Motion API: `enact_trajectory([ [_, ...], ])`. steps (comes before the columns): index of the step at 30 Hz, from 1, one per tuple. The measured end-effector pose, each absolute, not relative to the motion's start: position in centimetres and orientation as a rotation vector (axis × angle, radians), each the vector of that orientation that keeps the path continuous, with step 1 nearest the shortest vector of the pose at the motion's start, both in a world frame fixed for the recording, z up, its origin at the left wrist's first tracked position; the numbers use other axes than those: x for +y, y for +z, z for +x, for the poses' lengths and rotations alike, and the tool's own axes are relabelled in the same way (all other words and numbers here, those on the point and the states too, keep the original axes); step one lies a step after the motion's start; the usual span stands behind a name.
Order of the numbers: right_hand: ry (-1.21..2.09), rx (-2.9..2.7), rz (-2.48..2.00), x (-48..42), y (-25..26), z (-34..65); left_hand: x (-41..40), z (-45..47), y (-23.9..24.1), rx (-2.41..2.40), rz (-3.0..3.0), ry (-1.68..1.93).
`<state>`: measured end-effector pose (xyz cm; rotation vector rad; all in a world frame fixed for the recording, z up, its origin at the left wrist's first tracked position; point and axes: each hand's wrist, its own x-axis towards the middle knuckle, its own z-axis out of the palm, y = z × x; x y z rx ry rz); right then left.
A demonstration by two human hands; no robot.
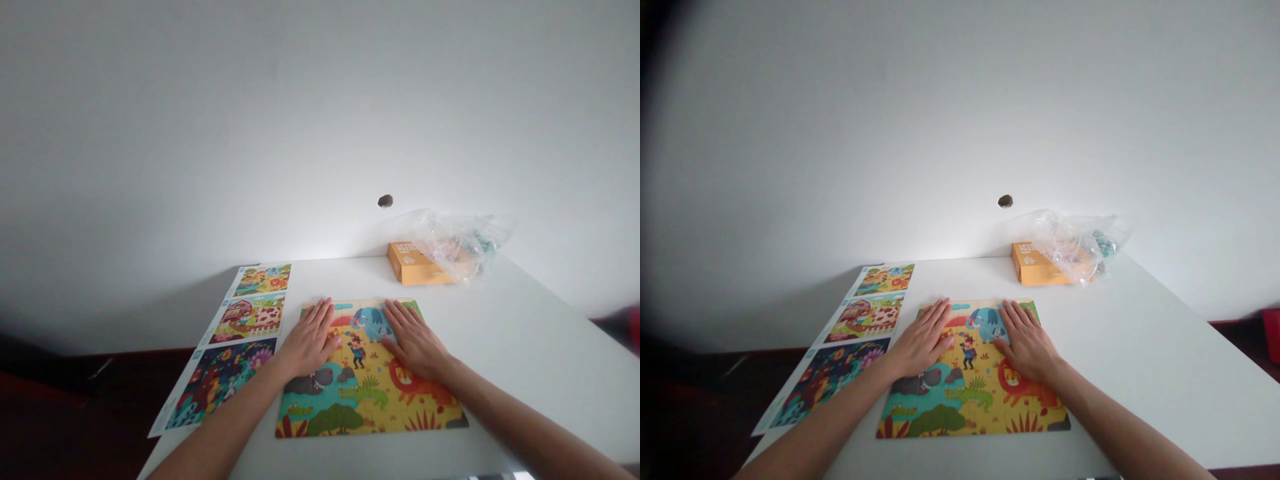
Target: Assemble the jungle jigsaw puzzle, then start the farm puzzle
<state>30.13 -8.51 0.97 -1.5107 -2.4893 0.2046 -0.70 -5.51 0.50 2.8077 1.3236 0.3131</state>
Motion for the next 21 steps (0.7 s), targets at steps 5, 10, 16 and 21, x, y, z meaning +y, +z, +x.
enact_trajectory([
  [5,0.177,-2.470,-1.605,-9.3,1.2,28.3,-6.2,1.3,0.4,1.477,2.755,0.229],
  [10,0.167,-2.532,-1.566,-9.3,1.6,25.3,-6.9,3.8,0.6,1.489,2.764,0.209],
  [16,0.139,-2.562,-1.446,-8.9,1.9,23.5,-6.9,4.7,0.3,1.442,2.790,0.231],
  [21,0.139,-2.563,-1.384,-8.8,1.9,24.0,-7.2,4.3,0.7,1.385,2.804,0.264],
])
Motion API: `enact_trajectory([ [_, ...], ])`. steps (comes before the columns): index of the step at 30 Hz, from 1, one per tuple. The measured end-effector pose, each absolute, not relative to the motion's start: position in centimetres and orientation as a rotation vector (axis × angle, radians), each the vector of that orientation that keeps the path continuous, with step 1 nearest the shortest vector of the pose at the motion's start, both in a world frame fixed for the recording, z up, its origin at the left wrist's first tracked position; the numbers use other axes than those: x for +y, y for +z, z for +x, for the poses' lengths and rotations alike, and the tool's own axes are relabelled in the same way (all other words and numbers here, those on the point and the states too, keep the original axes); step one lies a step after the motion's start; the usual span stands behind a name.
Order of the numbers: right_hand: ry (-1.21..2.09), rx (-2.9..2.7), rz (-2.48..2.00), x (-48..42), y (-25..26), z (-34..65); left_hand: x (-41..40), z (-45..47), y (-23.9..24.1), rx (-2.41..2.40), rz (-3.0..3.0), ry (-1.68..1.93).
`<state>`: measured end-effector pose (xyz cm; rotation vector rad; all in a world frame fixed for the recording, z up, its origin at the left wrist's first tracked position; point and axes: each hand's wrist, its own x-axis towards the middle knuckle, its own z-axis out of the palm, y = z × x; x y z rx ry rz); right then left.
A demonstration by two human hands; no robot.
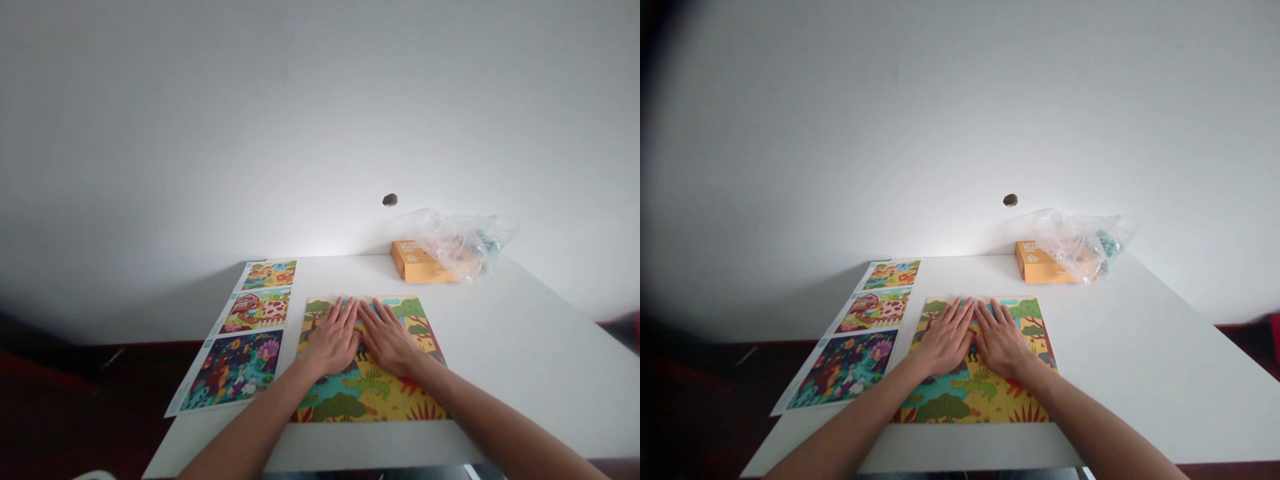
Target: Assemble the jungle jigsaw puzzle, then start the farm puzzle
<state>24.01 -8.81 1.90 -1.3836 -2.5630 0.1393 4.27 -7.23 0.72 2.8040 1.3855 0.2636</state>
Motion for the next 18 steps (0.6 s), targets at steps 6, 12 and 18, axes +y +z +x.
enact_trajectory([
  [6,0.224,-2.588,-1.370,-8.5,1.7,25.3,-8.3,2.9,1.6,1.300,2.807,0.230],
  [12,0.281,-2.487,-1.496,-8.4,1.5,27.2,-9.2,2.0,2.1,1.320,2.767,0.191],
  [18,0.445,-1.984,-1.564,-7.6,0.1,31.5,-9.2,2.1,2.4,1.345,2.745,0.182],
])
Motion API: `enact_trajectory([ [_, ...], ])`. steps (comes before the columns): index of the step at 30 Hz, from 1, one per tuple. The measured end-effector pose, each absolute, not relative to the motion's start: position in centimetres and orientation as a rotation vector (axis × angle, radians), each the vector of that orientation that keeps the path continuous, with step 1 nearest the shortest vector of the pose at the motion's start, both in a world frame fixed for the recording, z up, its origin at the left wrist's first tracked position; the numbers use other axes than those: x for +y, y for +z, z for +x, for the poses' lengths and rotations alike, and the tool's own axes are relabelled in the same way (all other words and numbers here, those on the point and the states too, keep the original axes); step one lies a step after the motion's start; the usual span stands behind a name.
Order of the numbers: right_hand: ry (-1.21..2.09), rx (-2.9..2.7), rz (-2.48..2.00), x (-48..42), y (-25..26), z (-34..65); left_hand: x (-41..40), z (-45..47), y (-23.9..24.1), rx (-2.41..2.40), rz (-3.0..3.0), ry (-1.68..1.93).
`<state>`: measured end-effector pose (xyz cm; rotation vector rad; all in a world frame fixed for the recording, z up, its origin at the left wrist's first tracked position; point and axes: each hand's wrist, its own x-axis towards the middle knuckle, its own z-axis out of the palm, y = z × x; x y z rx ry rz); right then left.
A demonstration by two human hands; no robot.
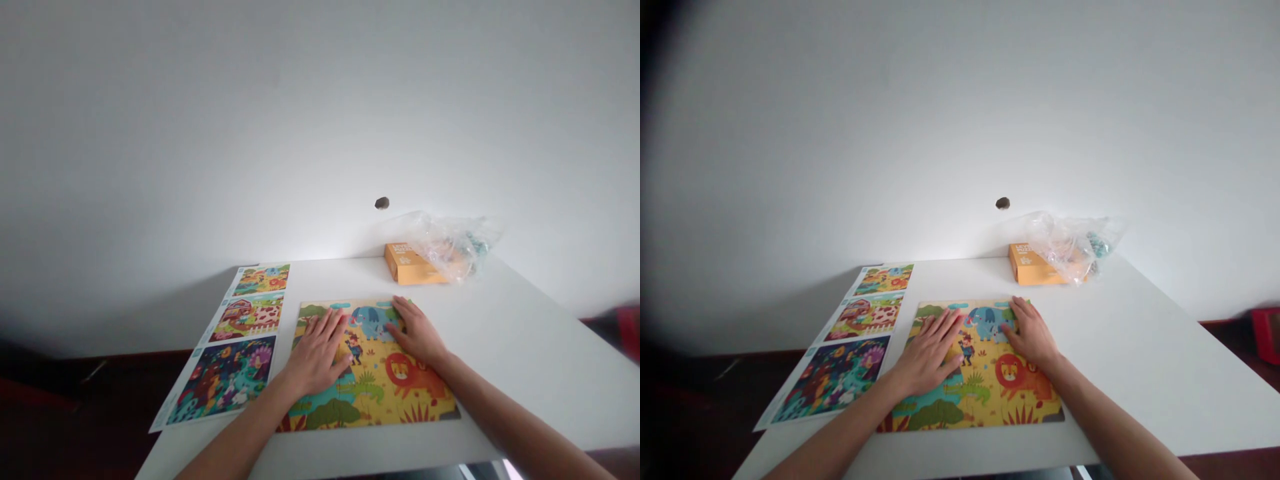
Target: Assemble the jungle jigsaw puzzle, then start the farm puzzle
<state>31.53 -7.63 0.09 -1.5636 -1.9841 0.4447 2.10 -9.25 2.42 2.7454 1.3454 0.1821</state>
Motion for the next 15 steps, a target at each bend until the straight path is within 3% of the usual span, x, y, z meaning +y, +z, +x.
enact_trajectory([
  [5,0.825,-0.675,-1.514,-4.7,0.0,36.1,-9.2,2.5,2.7,1.365,2.713,0.157],
  [15,1.171,-0.261,-1.553,5.4,4.2,38.4,-8.4,3.5,2.9,1.405,2.635,0.093],
])
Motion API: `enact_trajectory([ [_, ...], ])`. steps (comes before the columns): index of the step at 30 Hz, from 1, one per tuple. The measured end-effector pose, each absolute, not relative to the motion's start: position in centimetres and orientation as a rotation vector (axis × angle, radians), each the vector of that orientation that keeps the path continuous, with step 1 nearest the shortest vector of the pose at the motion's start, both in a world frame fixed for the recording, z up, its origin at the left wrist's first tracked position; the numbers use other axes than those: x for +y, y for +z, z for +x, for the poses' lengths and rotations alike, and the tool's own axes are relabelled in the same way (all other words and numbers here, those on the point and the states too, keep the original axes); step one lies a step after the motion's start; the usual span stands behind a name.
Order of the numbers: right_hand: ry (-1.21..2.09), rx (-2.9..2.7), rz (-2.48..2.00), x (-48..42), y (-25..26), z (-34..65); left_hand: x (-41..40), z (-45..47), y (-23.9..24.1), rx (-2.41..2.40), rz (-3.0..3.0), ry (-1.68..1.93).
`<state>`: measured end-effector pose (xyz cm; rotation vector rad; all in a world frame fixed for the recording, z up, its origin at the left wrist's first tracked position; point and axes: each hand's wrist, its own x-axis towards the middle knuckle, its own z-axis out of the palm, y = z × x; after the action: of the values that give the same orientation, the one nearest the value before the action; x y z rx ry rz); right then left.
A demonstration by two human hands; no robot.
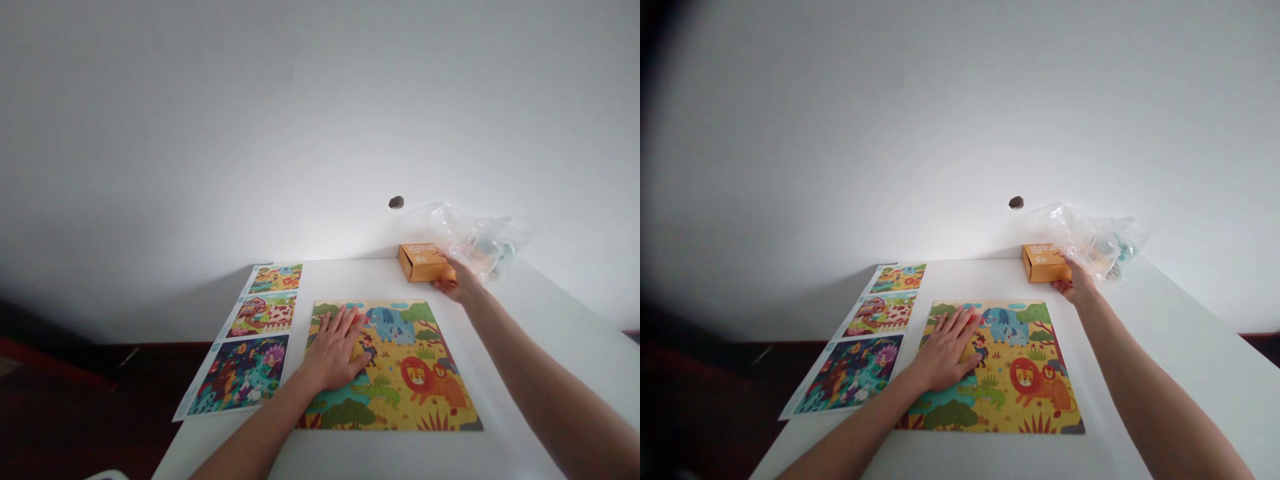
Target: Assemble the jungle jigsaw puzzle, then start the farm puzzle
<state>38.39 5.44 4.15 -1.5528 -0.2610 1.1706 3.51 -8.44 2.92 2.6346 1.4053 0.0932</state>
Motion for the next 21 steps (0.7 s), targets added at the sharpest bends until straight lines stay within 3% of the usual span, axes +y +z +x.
enact_trajectory([
  [12,1.152,-0.230,-1.683,6.7,6.6,37.1,-6.8,5.1,2.7,1.397,2.640,0.093],
  [21,1.012,-0.448,-1.819,0.7,5.8,40.5,-6.6,5.0,2.8,1.379,2.622,0.155],
])
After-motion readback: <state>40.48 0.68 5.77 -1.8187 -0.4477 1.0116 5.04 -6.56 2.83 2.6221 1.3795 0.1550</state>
